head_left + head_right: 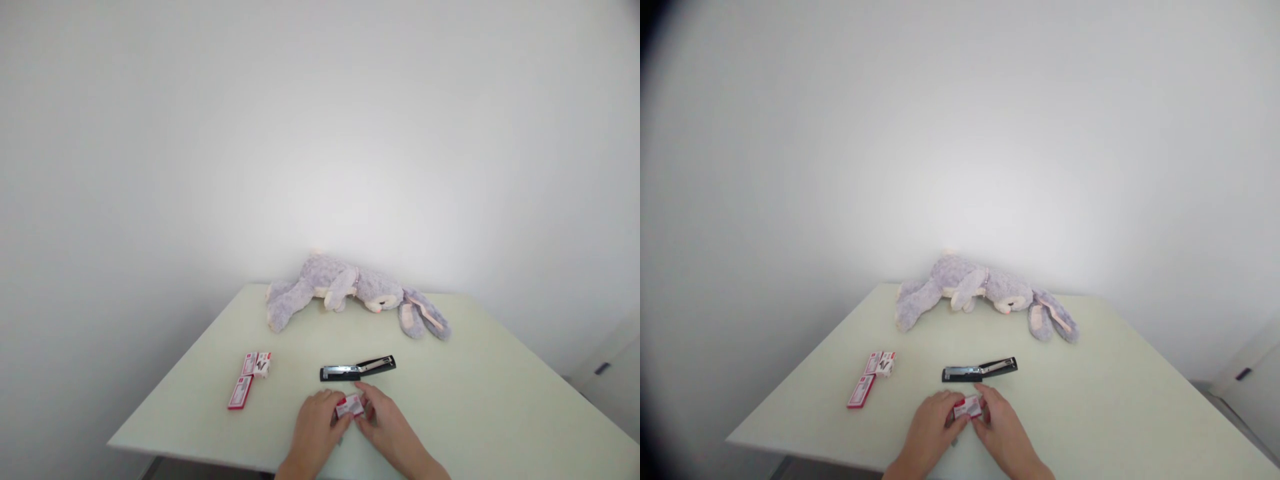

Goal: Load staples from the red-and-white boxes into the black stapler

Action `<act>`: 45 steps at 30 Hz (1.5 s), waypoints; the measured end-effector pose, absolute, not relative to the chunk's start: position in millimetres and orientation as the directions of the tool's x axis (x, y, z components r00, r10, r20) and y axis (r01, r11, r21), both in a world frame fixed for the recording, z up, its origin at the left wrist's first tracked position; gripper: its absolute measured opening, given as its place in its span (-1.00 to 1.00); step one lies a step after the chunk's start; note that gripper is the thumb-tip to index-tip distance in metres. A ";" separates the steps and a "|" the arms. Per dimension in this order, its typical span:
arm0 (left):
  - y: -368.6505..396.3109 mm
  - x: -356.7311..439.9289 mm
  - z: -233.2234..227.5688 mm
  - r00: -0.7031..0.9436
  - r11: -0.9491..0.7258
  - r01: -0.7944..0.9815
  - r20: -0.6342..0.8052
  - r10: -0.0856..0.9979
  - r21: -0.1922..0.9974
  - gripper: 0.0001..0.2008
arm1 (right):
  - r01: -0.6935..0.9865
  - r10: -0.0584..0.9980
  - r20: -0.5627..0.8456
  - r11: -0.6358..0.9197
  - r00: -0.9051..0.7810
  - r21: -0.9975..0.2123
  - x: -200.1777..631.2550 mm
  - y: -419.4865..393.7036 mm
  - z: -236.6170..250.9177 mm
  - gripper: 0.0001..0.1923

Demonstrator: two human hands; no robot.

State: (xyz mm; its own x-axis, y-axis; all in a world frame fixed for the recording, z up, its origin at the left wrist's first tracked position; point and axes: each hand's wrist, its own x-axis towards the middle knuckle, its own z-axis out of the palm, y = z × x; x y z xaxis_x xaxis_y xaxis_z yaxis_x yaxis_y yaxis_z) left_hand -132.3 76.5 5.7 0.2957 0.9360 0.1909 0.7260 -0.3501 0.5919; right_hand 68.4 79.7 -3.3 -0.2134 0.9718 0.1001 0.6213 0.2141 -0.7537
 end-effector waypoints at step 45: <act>130.2 -166.3 -14.0 0.127 -0.251 0.750 0.239 0.963 0.612 -0.71 | 0.548 0.903 0.255 0.415 -0.345 -0.727 59.9 84.3 1.2 -0.85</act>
State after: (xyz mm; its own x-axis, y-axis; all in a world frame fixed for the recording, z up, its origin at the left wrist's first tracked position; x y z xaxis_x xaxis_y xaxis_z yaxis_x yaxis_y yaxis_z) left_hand -166.3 130.2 -14.0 0.1272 0.9626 0.2393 0.7501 -0.2513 0.6118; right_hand 59.9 84.3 1.2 -0.3450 0.9032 0.2553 0.5477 0.4146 -0.7267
